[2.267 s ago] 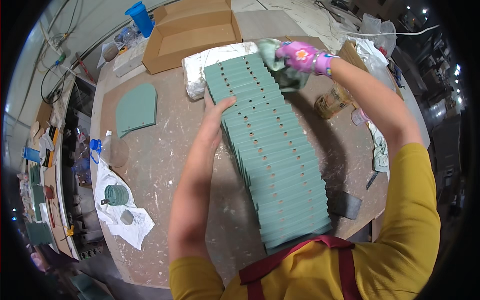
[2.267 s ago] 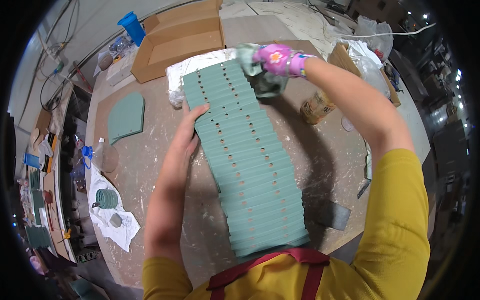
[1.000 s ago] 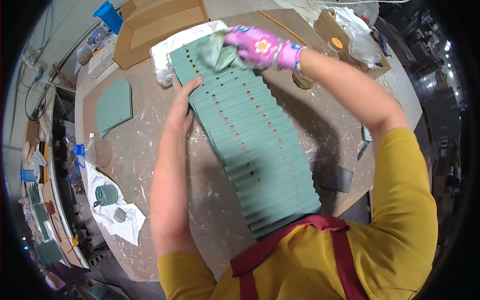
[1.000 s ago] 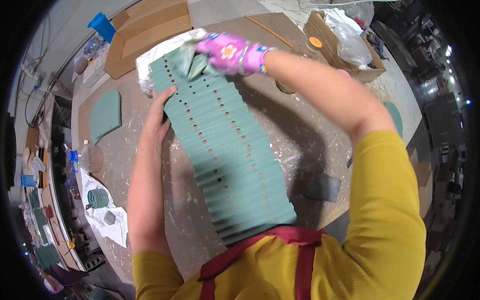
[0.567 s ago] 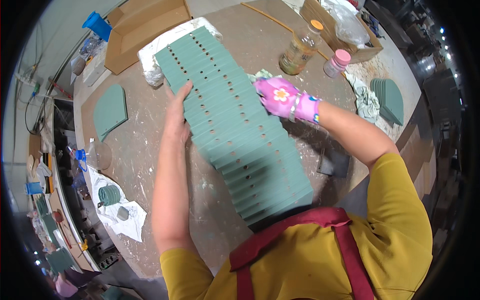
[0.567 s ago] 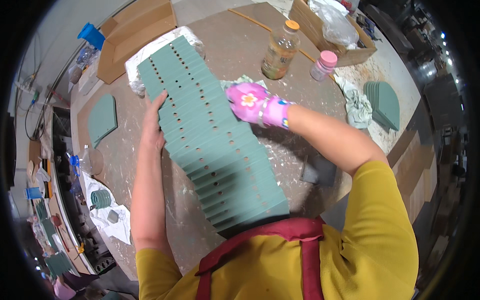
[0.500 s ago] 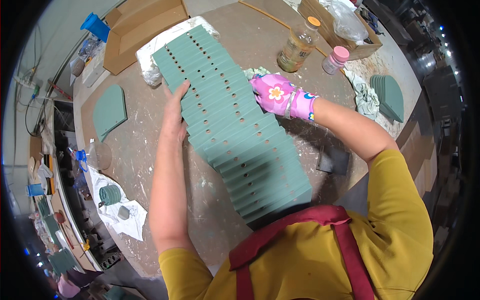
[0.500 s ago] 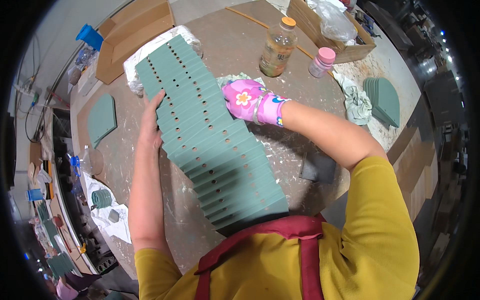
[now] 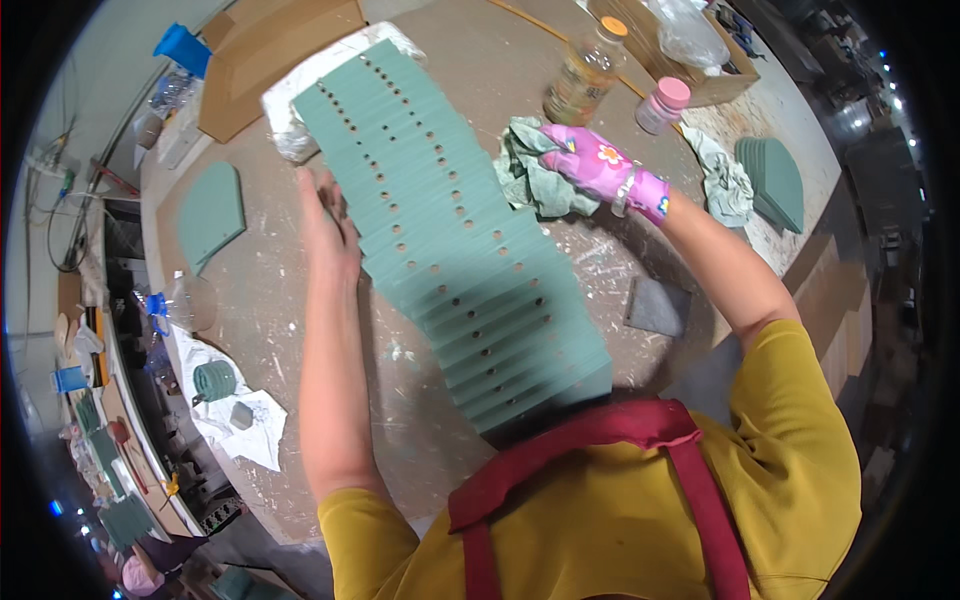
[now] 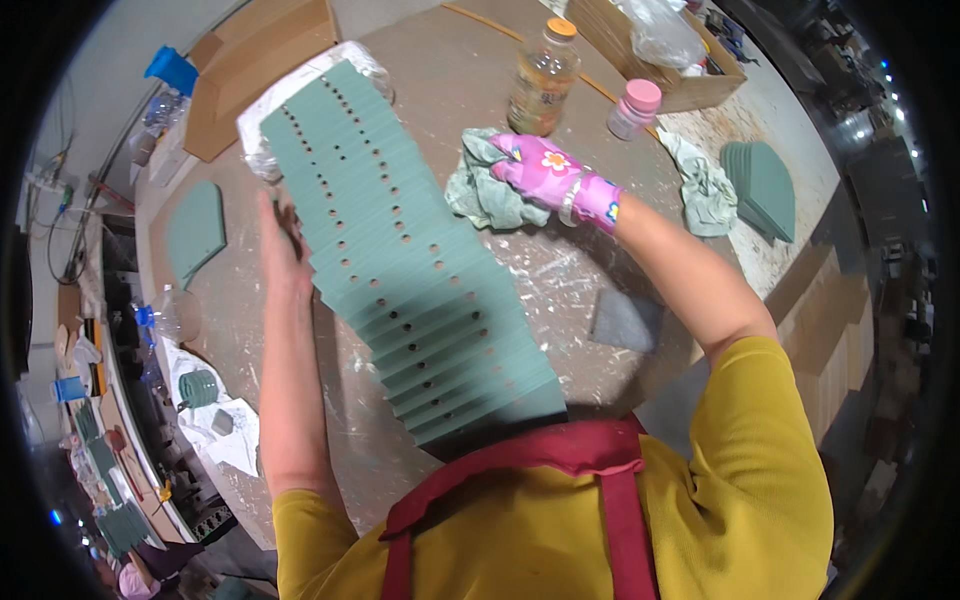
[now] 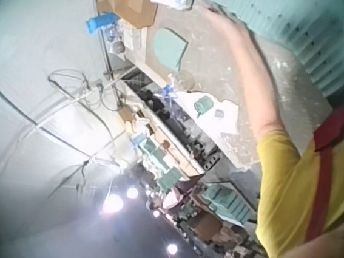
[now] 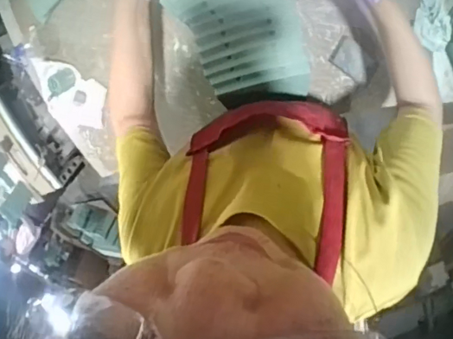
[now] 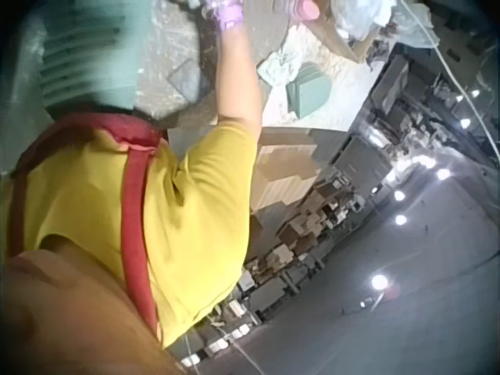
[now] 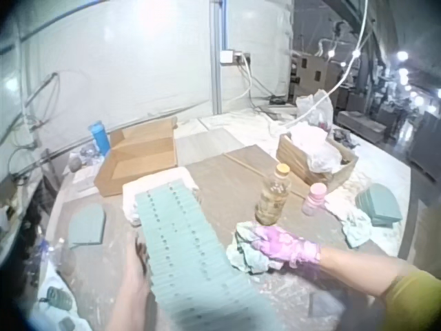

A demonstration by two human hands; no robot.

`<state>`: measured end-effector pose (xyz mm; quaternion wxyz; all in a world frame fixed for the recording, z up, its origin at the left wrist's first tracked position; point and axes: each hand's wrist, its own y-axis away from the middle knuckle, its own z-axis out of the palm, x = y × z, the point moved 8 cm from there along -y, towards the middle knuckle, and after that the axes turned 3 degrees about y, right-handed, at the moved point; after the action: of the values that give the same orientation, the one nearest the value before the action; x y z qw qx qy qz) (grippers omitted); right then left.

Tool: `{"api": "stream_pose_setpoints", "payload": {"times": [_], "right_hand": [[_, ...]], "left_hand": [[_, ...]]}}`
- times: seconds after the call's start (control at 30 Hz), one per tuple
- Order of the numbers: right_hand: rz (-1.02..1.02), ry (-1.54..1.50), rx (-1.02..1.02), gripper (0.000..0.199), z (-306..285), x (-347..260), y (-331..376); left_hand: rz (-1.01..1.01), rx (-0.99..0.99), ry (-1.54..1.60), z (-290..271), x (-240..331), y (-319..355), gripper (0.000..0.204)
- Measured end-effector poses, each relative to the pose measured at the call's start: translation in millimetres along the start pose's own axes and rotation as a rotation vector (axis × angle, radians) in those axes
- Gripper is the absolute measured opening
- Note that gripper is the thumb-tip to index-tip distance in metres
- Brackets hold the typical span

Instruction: The person wipes a stack of green wooden slats using a cloth, occasionally applies liquid from a bottle to the cloth, and handles the slats to clean their edges.

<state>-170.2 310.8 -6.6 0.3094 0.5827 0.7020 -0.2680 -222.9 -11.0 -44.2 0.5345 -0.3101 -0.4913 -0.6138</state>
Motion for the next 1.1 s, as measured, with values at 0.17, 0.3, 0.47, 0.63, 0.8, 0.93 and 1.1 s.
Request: {"api": "stream_pose_setpoints", "payload": {"times": [0.17,0.3,0.47,0.63,0.8,0.93,1.1], "right_hand": [[0.057,-0.273,-0.039,0.024,26.3,-6.4,-91.8],[-0.032,0.019,-0.073,0.035,39.8,-25.4,-155.9],[-0.167,-0.400,-0.338,0.045,51.5,-47.0,-148.0],[-0.122,-0.536,-0.248,0.050,24.5,-79.0,-63.6],[-0.293,-0.096,-0.019,0.044,17.1,-77.7,-6.7],[-0.214,-0.160,-0.036,0.038,30.9,-58.3,1.6],[-0.268,-0.171,0.028,0.045,35.7,-58.5,15.4]], "left_hand": [[-0.098,-0.046,0.165,26.2,10.7,-37.7,0.067],[-0.145,-0.109,0.183,38.4,18.5,-51.9,0.072],[-0.091,-0.081,0.165,50.7,21.8,-13.9,0.081],[-0.002,-0.024,0.036,41.5,28.1,74.3,0.086],[0.014,-0.055,0.002,20.7,-15.5,94.3,0.085],[-0.064,-0.090,0.010,37.6,-16.8,114.0,0.081],[0.044,-0.152,0.016,50.5,-2.9,149.2,0.080]]}}
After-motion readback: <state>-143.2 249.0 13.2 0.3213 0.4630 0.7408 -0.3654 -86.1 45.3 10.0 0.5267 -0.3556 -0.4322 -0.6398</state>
